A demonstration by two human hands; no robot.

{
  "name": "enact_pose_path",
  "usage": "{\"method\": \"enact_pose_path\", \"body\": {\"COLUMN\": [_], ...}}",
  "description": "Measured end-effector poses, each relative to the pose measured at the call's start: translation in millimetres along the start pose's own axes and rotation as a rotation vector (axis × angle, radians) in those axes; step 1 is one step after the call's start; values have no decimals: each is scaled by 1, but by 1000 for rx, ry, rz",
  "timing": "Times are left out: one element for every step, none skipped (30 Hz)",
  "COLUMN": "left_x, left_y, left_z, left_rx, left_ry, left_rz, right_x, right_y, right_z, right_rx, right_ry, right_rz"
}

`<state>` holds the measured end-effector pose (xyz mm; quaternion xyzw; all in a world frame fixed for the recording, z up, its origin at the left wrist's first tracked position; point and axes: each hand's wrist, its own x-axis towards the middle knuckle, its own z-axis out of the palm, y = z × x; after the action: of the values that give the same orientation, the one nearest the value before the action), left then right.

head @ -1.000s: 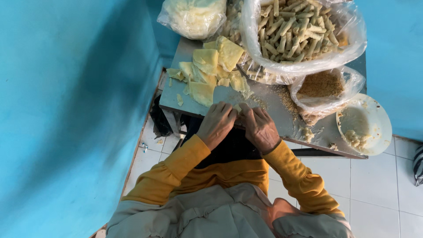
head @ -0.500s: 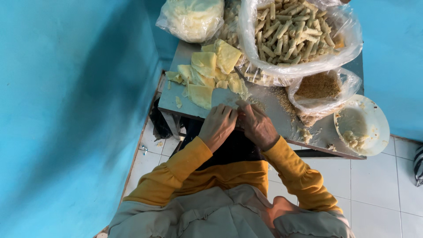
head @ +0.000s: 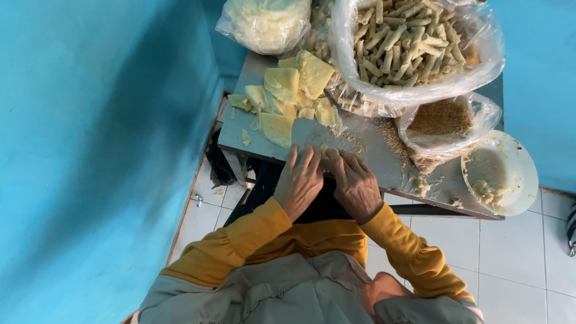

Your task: The person sits at a small table and shapes pieces of dough by hand, rolling and pinching them into stick shapes. They dip the shaped sticks into a brown powder in a plastic bag and place the finished sticks into a large bag filled with similar sticks.

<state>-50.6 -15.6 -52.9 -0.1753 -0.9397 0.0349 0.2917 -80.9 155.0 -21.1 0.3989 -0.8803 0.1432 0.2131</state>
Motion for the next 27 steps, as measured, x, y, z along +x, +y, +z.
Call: {"method": "enact_pose_path", "body": {"left_x": [1, 4, 10, 18, 24, 30, 35, 37, 33, 28, 22, 15, 7, 0, -4, -4, -3, -1, 1, 3, 4, 6, 5, 5, 7, 9, 12], "left_y": [3, 5, 5, 3, -1, -6, -13, -19, -26, -37, -48, -60, -73, -82, -87, -94, -99, -102, -104, -104, -105, -105, -105, -105, -106, -109, -111], "left_z": [2, 6, 12, 19, 26, 32, 38, 41, 41, 41, 39, 36, 33, 30, 27, 26, 25, 24, 23, 22, 20, 18, 15, 12, 9, 7, 4], "left_rx": [24, 49, 76, 102, 127, -28, -181, -333, -335, -334, -335, -309, -286, -263, -259, -252, -240, -259, -280, -305, -301, -300, -300, -317, -328, -335, -337], "left_ry": [-54, -103, -207, -313, -419, -279, -136, 8, 8, 11, 11, 44, 72, 97, 122, 158, 200, 228, 252, 273, 257, 238, 215, 226, 251, 286, 330], "left_rz": [-2, -4, 3, 10, 19, -51, -121, -189, -208, -229, -252, -310, -365, -418, -405, -392, -383, -386, -385, -381, -392, -403, -412, -425, -436, -451, -447], "right_x": [-2, -1, 1, 4, 8, 14, 21, 24, 27, 29, 31, 30, 29, 29, 31, 37, 45, 54, 63, 77, 91, 99, 102, 105, 107, 110, 110], "right_y": [-2, -4, -4, -4, -1, 4, 8, 16, 25, 32, 37, 39, 40, 38, 35, 34, 36, 39, 42, 54, 68, 78, 82, 79, 73, 65, 49], "right_z": [2, 4, 6, 7, 8, 8, 8, 5, 1, -1, 1, 4, 8, 15, 23, 28, 28, 24, 17, 1, -20, -42, -62, -73, -79, -79, -70], "right_rx": [-38, -71, -105, -138, -181, -223, -266, -251, -239, -228, -142, -51, 43, 60, 76, 87, 52, 19, -12, 44, 101, -144, -386, -405, -428, -451, -208], "right_ry": [-13, -37, -60, -85, -79, -73, -66, -114, -158, -201, -154, -115, -80, -32, 19, 77, 65, 53, 40, 72, 99, 177, 251, 310, 381, 457, 374], "right_rz": [17, 20, 22, 24, 1, -23, -49, -55, -61, -72, -34, 9, 57, -5, -66, -135, -106, -79, -47, -77, -108, -47, 16, -9, -43, -87, -41]}}
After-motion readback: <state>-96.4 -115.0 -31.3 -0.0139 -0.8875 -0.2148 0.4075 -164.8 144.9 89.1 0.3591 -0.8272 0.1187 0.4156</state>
